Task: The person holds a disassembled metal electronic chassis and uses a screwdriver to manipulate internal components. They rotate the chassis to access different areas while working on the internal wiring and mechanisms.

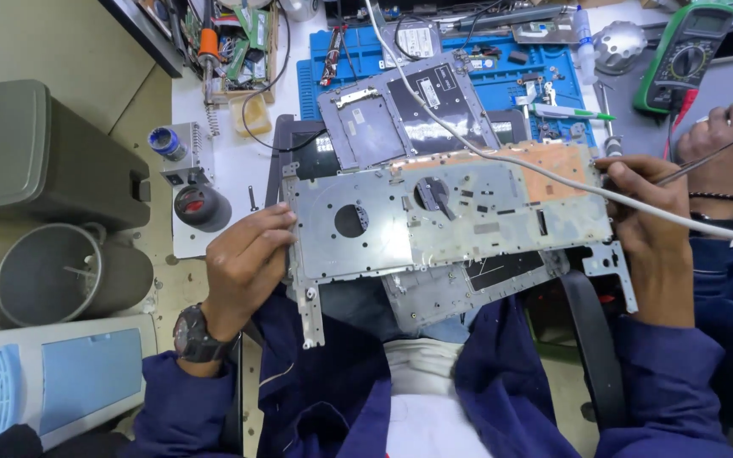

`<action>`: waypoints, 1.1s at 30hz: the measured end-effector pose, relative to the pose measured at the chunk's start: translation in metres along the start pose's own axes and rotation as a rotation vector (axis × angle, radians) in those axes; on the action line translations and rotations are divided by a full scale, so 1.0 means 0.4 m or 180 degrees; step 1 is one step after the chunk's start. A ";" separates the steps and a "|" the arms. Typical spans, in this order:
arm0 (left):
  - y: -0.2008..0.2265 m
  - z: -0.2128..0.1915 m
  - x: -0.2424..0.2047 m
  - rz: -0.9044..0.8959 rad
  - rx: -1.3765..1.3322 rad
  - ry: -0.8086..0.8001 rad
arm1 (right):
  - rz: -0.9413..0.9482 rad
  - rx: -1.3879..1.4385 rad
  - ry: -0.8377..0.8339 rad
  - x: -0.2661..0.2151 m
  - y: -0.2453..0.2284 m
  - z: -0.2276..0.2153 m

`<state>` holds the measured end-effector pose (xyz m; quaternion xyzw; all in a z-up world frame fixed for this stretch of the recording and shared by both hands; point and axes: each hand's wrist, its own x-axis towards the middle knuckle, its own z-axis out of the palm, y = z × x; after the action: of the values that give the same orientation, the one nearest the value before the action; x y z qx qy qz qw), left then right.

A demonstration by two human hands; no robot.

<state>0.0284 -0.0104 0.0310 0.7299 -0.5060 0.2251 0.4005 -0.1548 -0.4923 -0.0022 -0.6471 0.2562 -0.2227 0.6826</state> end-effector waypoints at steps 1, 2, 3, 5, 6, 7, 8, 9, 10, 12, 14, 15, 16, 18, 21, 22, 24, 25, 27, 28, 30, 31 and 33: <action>-0.014 0.013 -0.006 -0.0090 0.0077 -0.0109 | 0.0007 -0.0006 -0.0057 0.011 0.004 0.013; -0.026 0.024 -0.014 -0.0133 0.0068 -0.0133 | 0.0055 -0.0018 -0.0066 0.020 0.009 0.019; -0.039 0.035 -0.022 -0.0140 0.0145 -0.0249 | -0.0007 -0.0134 -0.0171 0.028 0.015 0.026; -0.046 0.045 -0.049 -0.0254 0.0227 -0.0391 | 0.0016 -0.0275 -0.0342 0.033 0.027 0.048; -0.051 0.049 -0.053 -0.0205 0.0310 -0.0475 | 0.0006 -0.0448 -0.0365 0.036 0.024 0.060; -0.055 0.053 -0.058 -0.0156 0.0392 -0.0561 | -0.0005 -0.0621 -0.0391 0.039 0.020 0.072; -0.063 0.058 -0.068 -0.0201 0.0388 -0.0569 | 0.0028 -0.0638 -0.0416 0.040 0.022 0.077; -0.070 0.064 -0.078 -0.0228 0.0471 -0.0682 | 0.0010 -0.0711 -0.0485 0.041 0.024 0.081; -0.076 0.069 -0.087 -0.0249 0.0554 -0.0794 | -0.0013 -0.0781 -0.0553 0.041 0.025 0.085; -0.075 0.073 -0.082 -0.0336 0.0544 -0.0831 | 0.0035 -0.1010 -0.0515 0.041 0.034 0.076; -0.074 0.075 -0.081 -0.0412 0.0547 -0.0874 | 0.0074 -0.1223 -0.0480 0.034 0.028 0.074; -0.073 0.077 -0.083 -0.0410 0.0597 -0.0852 | -0.0125 -0.1433 -0.0484 0.027 0.016 0.074; -0.074 0.077 -0.082 -0.0395 0.0653 -0.0832 | -0.0332 -0.1632 -0.0479 0.020 0.004 0.074; -0.052 0.070 -0.074 -0.0446 0.0641 -0.0730 | -0.0537 -0.2053 -0.0379 -0.012 -0.009 0.038; 0.001 0.062 -0.034 -0.0557 0.0557 -0.0702 | -0.0944 -0.2704 -0.0355 -0.081 -0.044 0.013; 0.028 0.061 -0.021 -0.0646 0.0470 -0.0795 | -0.1112 -0.2939 -0.0453 -0.112 -0.059 0.006; 0.080 0.069 0.027 -0.0398 0.0390 -0.0897 | -0.1209 -0.3098 -0.0589 -0.208 -0.127 0.081; 0.107 0.076 0.052 -0.0129 0.0304 -0.0993 | -0.1308 -0.3254 -0.0705 -0.260 -0.162 0.116; 0.135 0.117 0.082 0.0088 0.0357 -0.1238 | -0.1660 -0.3451 -0.0886 -0.317 -0.186 0.196; 0.144 0.139 0.101 0.0328 0.0454 -0.1461 | -0.2058 -0.3620 -0.1067 -0.338 -0.197 0.238; 0.138 0.204 0.104 0.0361 0.0494 -0.1651 | -0.2238 -0.3657 -0.1132 -0.339 -0.138 0.264; 0.134 0.237 0.105 0.0372 0.0546 -0.1867 | -0.2405 -0.3664 -0.1223 -0.337 -0.107 0.278; 0.114 0.285 0.073 0.0335 0.0420 -0.1889 | -0.2676 -0.3870 -0.1165 -0.326 -0.065 0.295</action>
<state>-0.0109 -0.1268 0.0027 0.7611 -0.6223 0.0550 0.1748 -0.1791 -0.3205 0.0356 -0.9790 -0.0515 -0.1728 0.0953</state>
